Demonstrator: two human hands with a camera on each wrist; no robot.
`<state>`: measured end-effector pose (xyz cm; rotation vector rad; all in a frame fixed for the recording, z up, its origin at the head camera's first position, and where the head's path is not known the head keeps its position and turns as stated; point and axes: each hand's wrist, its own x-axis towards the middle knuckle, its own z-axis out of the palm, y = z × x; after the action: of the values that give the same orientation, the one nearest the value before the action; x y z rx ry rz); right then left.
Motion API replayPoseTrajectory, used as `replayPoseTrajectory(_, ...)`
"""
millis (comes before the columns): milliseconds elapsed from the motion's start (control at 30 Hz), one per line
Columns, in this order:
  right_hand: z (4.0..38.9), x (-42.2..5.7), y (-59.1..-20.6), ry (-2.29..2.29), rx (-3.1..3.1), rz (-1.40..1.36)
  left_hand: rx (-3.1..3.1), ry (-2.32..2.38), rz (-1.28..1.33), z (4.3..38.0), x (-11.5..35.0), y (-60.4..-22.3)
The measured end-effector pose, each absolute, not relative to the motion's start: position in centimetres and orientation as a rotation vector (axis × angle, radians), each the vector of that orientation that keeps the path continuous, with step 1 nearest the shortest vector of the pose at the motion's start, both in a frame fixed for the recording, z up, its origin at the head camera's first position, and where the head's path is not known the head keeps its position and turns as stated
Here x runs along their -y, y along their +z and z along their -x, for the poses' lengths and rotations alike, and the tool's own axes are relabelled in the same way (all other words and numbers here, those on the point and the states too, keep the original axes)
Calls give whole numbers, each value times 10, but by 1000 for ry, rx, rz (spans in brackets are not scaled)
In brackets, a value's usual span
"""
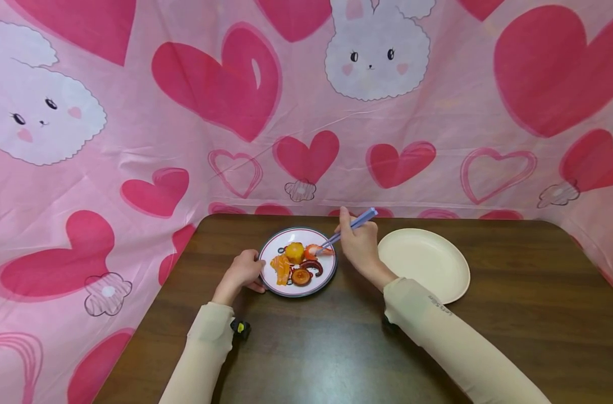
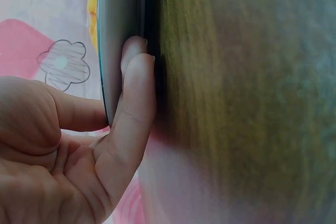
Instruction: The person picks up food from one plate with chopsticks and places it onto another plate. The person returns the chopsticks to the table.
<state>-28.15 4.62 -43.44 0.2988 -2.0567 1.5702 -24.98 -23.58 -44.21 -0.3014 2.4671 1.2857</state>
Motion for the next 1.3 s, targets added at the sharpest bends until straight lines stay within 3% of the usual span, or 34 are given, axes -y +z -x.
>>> replayPoseTrajectory(1300,279,-32,-436,1369,2149,-368,-2474,1282,302,251,236,-443)
